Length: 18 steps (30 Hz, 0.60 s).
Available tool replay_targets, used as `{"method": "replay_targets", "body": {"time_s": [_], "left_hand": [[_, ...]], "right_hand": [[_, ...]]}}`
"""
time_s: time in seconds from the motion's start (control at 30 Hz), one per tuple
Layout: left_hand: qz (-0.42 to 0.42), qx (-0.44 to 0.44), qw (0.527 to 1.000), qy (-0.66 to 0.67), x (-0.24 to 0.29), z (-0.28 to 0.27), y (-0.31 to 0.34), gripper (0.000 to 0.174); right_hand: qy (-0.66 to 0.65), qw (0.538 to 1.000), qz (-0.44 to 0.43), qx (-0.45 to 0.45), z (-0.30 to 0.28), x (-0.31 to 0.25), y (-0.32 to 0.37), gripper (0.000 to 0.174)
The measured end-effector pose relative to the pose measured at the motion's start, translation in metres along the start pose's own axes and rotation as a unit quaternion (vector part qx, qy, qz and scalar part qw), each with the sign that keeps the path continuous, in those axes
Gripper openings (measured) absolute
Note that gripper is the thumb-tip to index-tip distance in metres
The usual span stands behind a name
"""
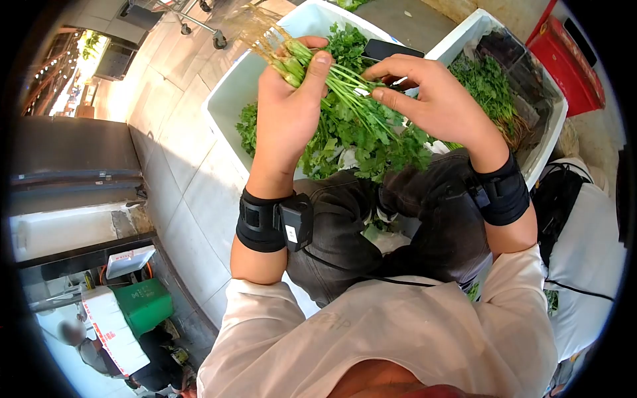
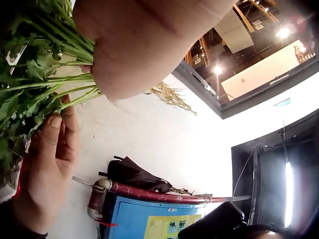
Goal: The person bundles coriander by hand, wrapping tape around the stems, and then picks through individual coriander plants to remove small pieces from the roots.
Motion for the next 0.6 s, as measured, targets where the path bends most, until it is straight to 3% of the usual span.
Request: {"method": "replay_targets", "body": {"time_s": [0.3, 0.43, 0.6], "left_hand": [[0.059, -0.036, 0.991, -0.115, 0.006, 0.004, 0.0, 0.021], [0.091, -0.037, 0.984, -0.15, 0.005, 0.003, -0.001, 0.019], [0.06, -0.032, 0.99, -0.124, -0.001, -0.001, -0.001, 0.02]], "right_hand": [[-0.027, 0.991, 0.128, -0.037, -0.004, 0.024, 0.002, 0.017], [-0.058, 0.995, 0.081, -0.009, -0.007, 0.029, -0.001, 0.018], [-0.156, 0.975, 0.139, -0.07, 0.004, 0.035, 0.002, 0.023]]}}
Point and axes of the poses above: each hand's wrist, its own y-axis away from the middle knuckle, its own z-axis out of the palm, x = y × z, the point moved 10 cm from there along -y, towards the middle knuckle, and after that the axes turned 1 degree about -x, right-handed, at the moved point
